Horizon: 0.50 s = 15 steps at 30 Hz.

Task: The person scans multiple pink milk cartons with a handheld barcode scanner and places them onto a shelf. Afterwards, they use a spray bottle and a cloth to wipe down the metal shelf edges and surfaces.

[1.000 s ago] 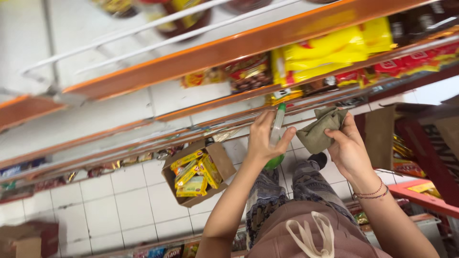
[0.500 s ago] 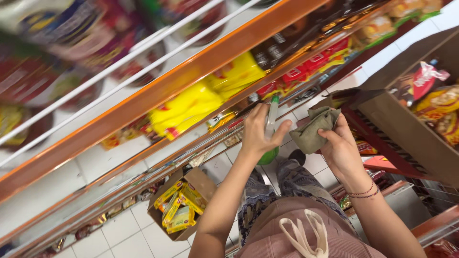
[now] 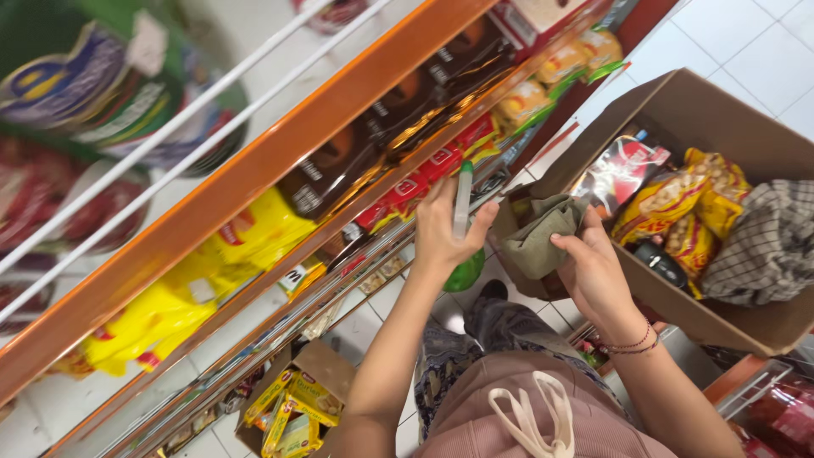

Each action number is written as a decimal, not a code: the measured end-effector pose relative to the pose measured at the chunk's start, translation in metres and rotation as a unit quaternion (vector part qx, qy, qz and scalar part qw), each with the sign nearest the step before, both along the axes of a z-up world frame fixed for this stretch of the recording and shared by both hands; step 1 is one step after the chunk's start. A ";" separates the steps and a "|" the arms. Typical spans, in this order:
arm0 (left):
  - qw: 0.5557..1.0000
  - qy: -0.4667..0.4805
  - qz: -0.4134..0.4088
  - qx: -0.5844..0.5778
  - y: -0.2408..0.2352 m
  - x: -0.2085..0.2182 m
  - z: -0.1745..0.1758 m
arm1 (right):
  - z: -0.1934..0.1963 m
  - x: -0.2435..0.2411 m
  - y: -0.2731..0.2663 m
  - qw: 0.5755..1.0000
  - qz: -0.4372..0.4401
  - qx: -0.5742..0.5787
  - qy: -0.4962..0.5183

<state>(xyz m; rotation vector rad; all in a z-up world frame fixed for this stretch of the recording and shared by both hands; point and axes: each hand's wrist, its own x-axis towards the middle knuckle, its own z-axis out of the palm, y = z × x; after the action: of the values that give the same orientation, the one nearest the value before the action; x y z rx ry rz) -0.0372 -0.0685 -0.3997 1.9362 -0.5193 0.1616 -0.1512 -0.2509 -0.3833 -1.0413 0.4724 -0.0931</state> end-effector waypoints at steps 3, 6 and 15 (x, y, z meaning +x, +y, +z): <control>1.000 0.004 0.004 0.003 -0.028 0.006 0.001 | 0.003 0.002 -0.024 1.000 0.004 -0.005 -0.010; 0.999 -0.030 -0.002 -0.014 -0.051 0.011 0.003 | 0.004 0.002 -0.045 1.000 -0.003 -0.004 0.011; 0.998 -0.047 -0.031 -0.018 -0.101 0.021 0.017 | 0.002 -0.006 -0.086 1.000 -0.008 0.010 -0.023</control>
<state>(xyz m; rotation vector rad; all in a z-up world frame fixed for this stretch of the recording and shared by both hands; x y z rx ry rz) -0.0164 -0.1693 -0.3829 1.8824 -0.6337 0.2221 -0.1577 -0.3365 -0.3816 -1.0137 0.4389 -0.1265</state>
